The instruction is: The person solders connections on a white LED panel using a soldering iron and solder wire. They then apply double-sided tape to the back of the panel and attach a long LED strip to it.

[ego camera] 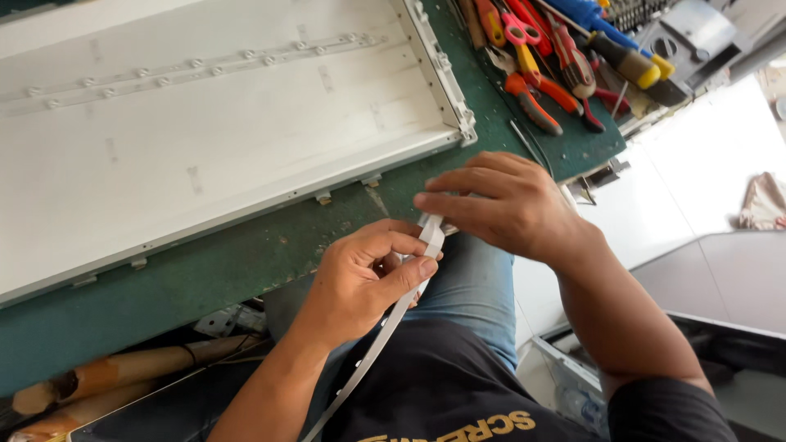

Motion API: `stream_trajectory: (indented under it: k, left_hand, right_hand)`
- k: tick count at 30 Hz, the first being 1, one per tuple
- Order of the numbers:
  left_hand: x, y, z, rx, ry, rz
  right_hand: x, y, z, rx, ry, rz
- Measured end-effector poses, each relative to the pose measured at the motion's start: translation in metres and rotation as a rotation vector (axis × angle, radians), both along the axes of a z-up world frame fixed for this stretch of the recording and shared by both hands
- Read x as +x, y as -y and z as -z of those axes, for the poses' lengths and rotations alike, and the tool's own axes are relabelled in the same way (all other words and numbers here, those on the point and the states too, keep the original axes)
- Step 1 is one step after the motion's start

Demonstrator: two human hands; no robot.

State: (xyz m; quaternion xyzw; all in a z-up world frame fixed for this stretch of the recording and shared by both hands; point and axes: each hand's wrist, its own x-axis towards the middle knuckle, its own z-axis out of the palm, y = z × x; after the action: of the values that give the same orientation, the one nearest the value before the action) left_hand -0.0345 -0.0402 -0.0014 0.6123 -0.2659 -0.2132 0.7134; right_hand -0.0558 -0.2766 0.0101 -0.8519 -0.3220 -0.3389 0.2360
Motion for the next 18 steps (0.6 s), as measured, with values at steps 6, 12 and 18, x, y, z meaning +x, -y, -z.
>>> stream_trajectory:
  k: [6, 12, 18]
  left_hand:
    - [-0.004, -0.003, -0.002, 0.337, 0.216, 0.0]
    - [-0.003, -0.003, 0.006, 0.362, 0.261, 0.018]
    - [-0.016, 0.001, 0.036, 0.372, 0.177, 0.099]
  right_hand:
    - [0.0, 0.022, -0.017, -0.317, 0.111, 0.017]
    - [-0.003, 0.024, -0.004, -0.343, 0.152, 0.065]
    - [0.001, 0.063, 0.008, -0.233, 0.18, 0.206]
